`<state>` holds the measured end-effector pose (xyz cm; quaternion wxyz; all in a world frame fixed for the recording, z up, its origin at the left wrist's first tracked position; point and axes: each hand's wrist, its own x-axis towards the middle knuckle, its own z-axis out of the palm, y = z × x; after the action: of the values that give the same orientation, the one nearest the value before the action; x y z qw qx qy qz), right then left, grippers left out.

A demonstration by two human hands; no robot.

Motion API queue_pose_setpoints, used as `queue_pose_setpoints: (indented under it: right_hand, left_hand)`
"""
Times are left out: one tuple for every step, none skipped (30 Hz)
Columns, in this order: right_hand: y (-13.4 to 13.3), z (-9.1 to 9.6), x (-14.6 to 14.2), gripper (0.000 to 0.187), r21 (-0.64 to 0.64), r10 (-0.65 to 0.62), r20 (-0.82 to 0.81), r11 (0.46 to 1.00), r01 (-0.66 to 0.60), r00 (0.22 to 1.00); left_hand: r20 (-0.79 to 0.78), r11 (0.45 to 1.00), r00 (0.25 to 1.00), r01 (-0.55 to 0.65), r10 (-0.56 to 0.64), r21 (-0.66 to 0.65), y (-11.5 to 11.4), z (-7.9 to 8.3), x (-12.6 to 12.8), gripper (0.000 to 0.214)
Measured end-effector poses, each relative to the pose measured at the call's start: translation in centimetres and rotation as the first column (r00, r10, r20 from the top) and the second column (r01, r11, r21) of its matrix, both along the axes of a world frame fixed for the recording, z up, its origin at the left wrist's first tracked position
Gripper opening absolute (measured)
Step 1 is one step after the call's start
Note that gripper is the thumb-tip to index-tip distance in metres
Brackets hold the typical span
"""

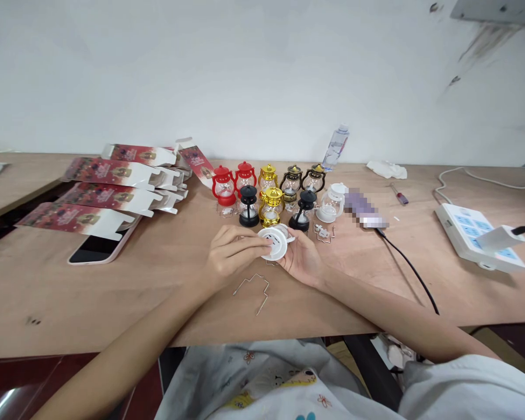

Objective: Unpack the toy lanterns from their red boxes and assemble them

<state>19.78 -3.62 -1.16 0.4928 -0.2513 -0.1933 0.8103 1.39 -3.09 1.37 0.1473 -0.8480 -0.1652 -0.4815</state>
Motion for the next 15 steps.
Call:
queue_pose_setpoints:
  right_hand:
    - [0.00, -0.03, 0.00, 0.013, 0.001, -0.001, -0.003, 1.000, 0.001, 1.000]
    - [0.01, -0.05, 0.01, 0.013, 0.001, 0.000, -0.005, 1.000, 0.001, 1.000]
    - [0.01, -0.06, 0.01, 0.014, 0.001, -0.001, -0.005, 1.000, 0.001, 1.000]
    - [0.02, -0.06, 0.01, 0.014, -0.001, 0.000, -0.004, 1.000, 0.000, 1.000]
    - [0.03, -0.06, 0.01, 0.014, -0.003, 0.001, -0.002, 1.000, -0.001, 1.000]
    - [0.04, -0.05, 0.01, 0.014, -0.005, 0.001, 0.001, 1.000, -0.001, 1.000]
    - [0.05, -0.03, 0.00, 0.014, -0.004, -0.001, 0.002, 1.000, 0.001, 1.000]
    - [0.05, -0.01, -0.01, 0.013, -0.002, -0.002, 0.004, 1.000, 0.002, 1.000]
    - [0.06, 0.00, -0.02, 0.014, 0.000, -0.002, 0.007, 1.000, 0.002, 1.000]
    - [0.06, 0.01, -0.03, 0.014, 0.000, -0.003, 0.012, 1.000, 0.003, 1.000]
    - [0.06, 0.02, -0.05, 0.015, 0.000, -0.004, 0.015, 1.000, 0.004, 1.000]
    - [0.05, 0.03, -0.05, 0.015, -0.002, -0.004, 0.016, 1.000, 0.004, 1.000]
    - [0.04, 0.03, -0.05, 0.015, -0.005, -0.004, 0.015, 1.000, 0.004, 1.000]
    - [0.03, 0.02, -0.05, 0.015, -0.007, -0.004, 0.012, 1.000, 0.004, 1.000]
    - [0.03, 0.02, -0.03, 0.015, -0.007, -0.004, 0.008, 1.000, 0.004, 1.000]
  left_hand:
    - [-0.005, 1.000, 1.000, -0.005, 0.005, -0.001, 0.02, -0.01, -0.05, 0.016]
    - [-0.009, 1.000, 1.000, -0.009, 0.009, 0.007, 0.02, 0.01, -0.11, 0.016]
    - [-0.012, 1.000, 1.000, -0.015, 0.015, 0.018, 0.01, 0.05, -0.18, 0.017]
    - [-0.022, 0.999, 1.000, -0.021, 0.021, 0.030, -0.02, 0.11, -0.26, 0.017]
    - [-0.041, 0.999, 0.999, -0.026, 0.027, 0.035, -0.05, 0.18, -0.32, 0.018]
    - [-0.056, 0.999, 0.998, -0.030, 0.032, 0.038, -0.08, 0.26, -0.38, 0.019]
    - [-0.061, 0.999, 0.997, -0.034, 0.037, 0.037, -0.12, 0.33, -0.41, 0.020]
    - [-0.066, 0.999, 0.997, -0.037, 0.039, 0.030, -0.15, 0.40, -0.42, 0.020]
    - [-0.067, 0.999, 0.997, -0.033, 0.034, 0.026, -0.17, 0.46, -0.40, 0.020]
    - [-0.064, 0.999, 0.998, -0.020, 0.021, 0.026, -0.19, 0.50, -0.38, 0.019]
    - [-0.062, 1.000, 0.998, -0.005, 0.007, 0.026, -0.20, 0.51, -0.35, 0.019]
    - [-0.062, 1.000, 0.998, 0.006, -0.004, 0.024, -0.19, 0.51, -0.31, 0.020]
    - [-0.060, 1.000, 0.998, 0.008, -0.006, 0.022, -0.18, 0.49, -0.29, 0.020]
    - [-0.052, 1.000, 0.999, 0.003, -0.002, 0.026, -0.15, 0.45, -0.27, 0.021]
    - [-0.044, 0.999, 0.999, -0.007, 0.009, 0.034, -0.12, 0.41, -0.26, 0.022]
